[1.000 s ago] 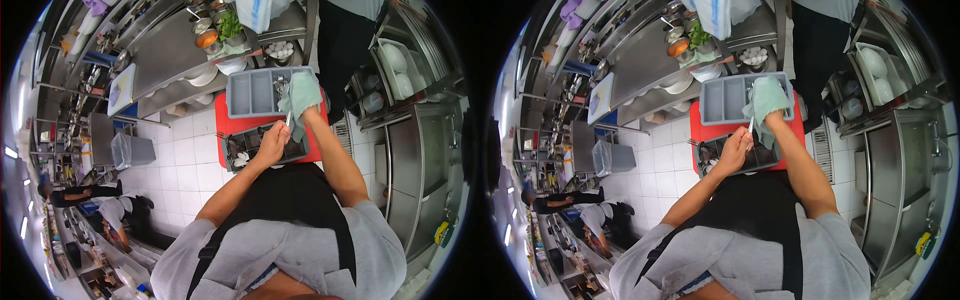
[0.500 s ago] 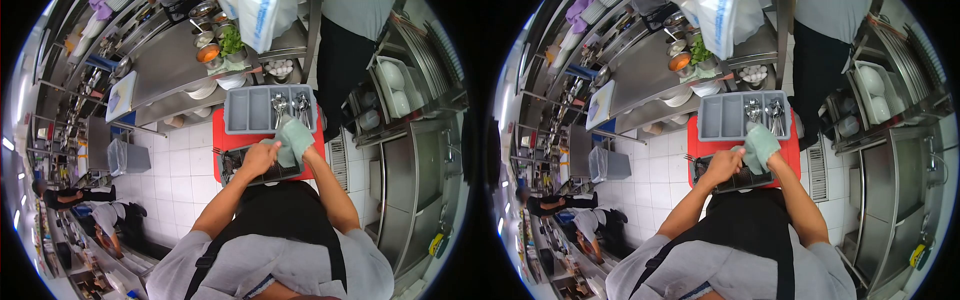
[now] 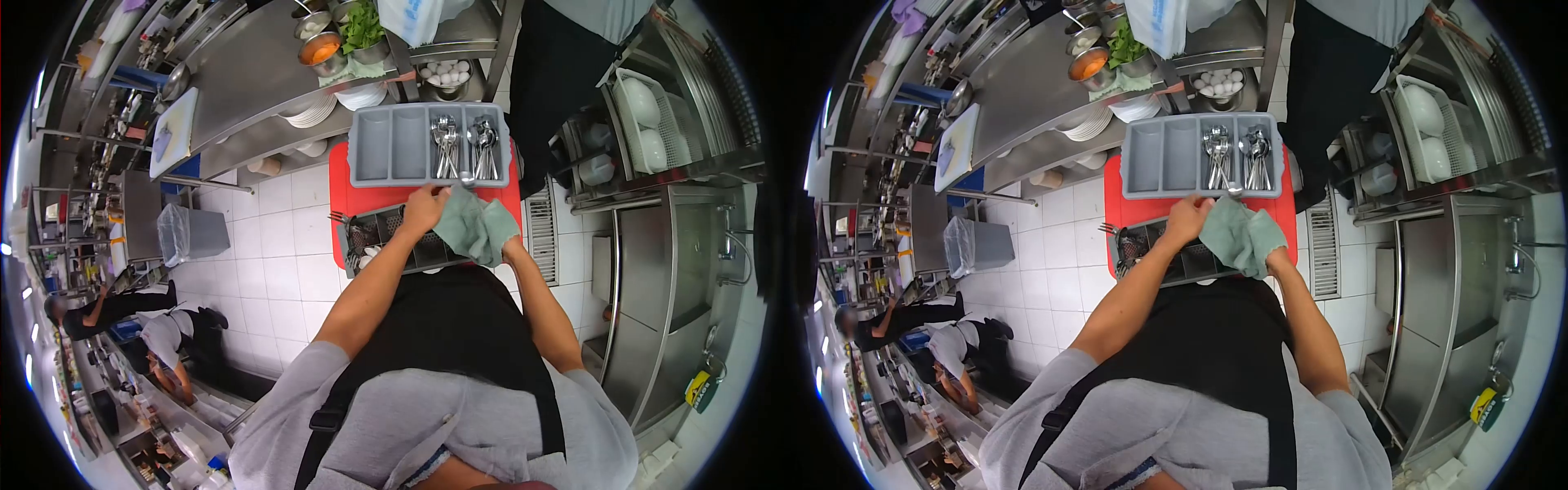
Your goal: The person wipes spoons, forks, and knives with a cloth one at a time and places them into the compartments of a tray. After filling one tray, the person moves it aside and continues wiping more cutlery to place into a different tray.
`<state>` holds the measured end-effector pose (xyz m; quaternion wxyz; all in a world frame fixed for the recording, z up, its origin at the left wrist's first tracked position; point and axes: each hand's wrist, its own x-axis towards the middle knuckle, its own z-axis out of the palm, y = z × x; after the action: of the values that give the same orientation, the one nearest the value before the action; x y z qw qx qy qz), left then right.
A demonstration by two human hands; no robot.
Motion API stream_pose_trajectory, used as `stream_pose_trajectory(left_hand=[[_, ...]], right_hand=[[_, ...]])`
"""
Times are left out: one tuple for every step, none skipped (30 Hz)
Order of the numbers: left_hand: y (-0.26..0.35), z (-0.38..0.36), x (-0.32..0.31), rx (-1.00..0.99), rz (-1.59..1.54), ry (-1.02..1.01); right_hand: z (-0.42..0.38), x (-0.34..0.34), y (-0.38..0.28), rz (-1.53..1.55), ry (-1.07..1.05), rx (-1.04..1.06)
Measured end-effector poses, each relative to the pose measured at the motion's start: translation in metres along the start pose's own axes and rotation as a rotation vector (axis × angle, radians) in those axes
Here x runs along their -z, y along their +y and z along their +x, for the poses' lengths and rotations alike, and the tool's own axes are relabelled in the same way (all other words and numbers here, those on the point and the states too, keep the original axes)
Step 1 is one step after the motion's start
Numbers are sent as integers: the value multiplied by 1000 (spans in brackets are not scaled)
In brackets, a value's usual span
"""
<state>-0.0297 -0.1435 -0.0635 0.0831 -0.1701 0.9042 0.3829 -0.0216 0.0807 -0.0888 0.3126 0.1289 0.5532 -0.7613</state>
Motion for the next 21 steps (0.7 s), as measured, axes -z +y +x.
stream_pose_trajectory(left_hand=[[-4,-6,-10,-30,-28,-72],[-7,-14,-16,-60,-53,-146],[-2,-21,-13,-43,-43,-292],[-10,-19,-18,-94,-15,-330],[-26,-19,-29,-142,11,-372],[-34,-21,-32,-157,28,-389],[-42,-23,-34,-173,45,-405],[-45,-25,-28,-198,74,-343],[-41,-29,-17,-128,85,-318],[-36,-32,-4,-58,97,-291],[-44,-31,1,-39,74,-187],[-55,-32,5,-17,51,-86],[-67,-34,8,1,-12,45],[-82,-32,9,-33,77,180],[-96,-29,11,31,91,221],[-103,-27,13,56,130,242],[-108,-25,15,73,169,267],[-113,-20,14,64,145,240],[-114,-14,11,48,117,215],[-115,-12,6,30,88,189],[-105,-14,5,53,134,182]], right_hand=[[33,34,27,-330,63,139],[71,66,51,-566,62,219],[109,96,70,-801,64,297],[122,102,65,-867,83,332],[134,107,60,-933,105,366],[131,98,44,-829,143,359],[129,94,37,-759,132,288],[130,89,31,-689,117,222],[128,86,25,-617,102,161],[121,86,19,-497,77,128],[112,86,13,-378,51,92],[99,88,8,-260,26,52],[85,91,6,-141,3,6],[66,90,8,-20,-20,-48],[47,87,11,105,-43,-109],[28,80,11,231,-64,-168],[9,68,1,271,-146,-131],[-9,55,-19,309,-229,-84],[-21,44,-36,346,-308,-29],[-30,35,-47,224,-284,66],[-37,27,-54,102,-256,164]])
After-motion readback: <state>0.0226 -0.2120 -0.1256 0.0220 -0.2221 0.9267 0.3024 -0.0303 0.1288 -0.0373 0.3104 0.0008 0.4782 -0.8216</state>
